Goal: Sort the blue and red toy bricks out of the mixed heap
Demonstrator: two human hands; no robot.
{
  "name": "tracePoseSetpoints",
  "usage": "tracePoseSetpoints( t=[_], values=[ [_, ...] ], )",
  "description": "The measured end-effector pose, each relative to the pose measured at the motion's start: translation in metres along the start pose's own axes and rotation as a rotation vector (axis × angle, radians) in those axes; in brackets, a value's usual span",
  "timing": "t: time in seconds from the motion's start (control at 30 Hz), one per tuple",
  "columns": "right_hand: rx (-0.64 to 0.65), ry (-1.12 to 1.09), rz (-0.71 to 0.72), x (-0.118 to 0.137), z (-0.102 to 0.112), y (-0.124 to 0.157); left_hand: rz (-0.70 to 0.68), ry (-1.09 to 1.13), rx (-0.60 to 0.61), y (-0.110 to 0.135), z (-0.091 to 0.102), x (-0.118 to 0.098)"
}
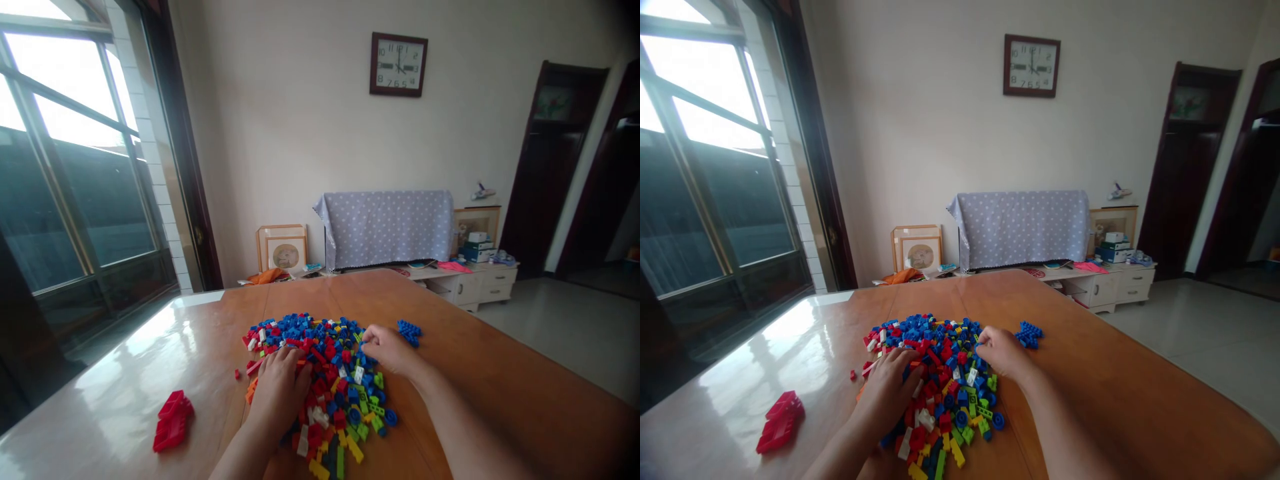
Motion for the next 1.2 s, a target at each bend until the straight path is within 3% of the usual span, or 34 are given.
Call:
tracePoseSetpoints(
  t=[0.17,0.3,0.7,0.93,1.03,1.2],
  values=[
    [-0.150,0.032,-0.154,-0.052,0.038,-0.011,-0.002,-0.007,0.001,-0.002,0.001,0.000],
    [-0.228,0.038,-0.220,-0.069,0.055,-0.012,0.001,-0.010,-0.006,-0.001,0.004,0.000],
    [-0.157,0.090,-0.273,-0.081,0.038,-0.012,-0.029,0.014,0.013,0.001,-0.002,-0.006],
    [-0.254,0.080,-0.193,-0.066,0.053,-0.015,-0.020,-0.007,0.029,0.001,-0.004,-0.006],
    [-0.236,0.018,-0.091,-0.043,0.038,-0.015,-0.027,-0.001,0.030,0.004,-0.005,-0.010],
    [-0.132,-0.071,0.151,0.016,-0.006,-0.003,-0.144,0.002,0.089,0.011,-0.013,-0.030]
  ],
)
Point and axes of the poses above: each hand's wrist, its own y-axis away from the middle knuckle, its own z-axis out of the back of the hand, x = y × z, the point moved 10 cm from there along -y, towards the middle knuckle, and after that the axes turned 2 degrees about -y, right-handed, at the moved point
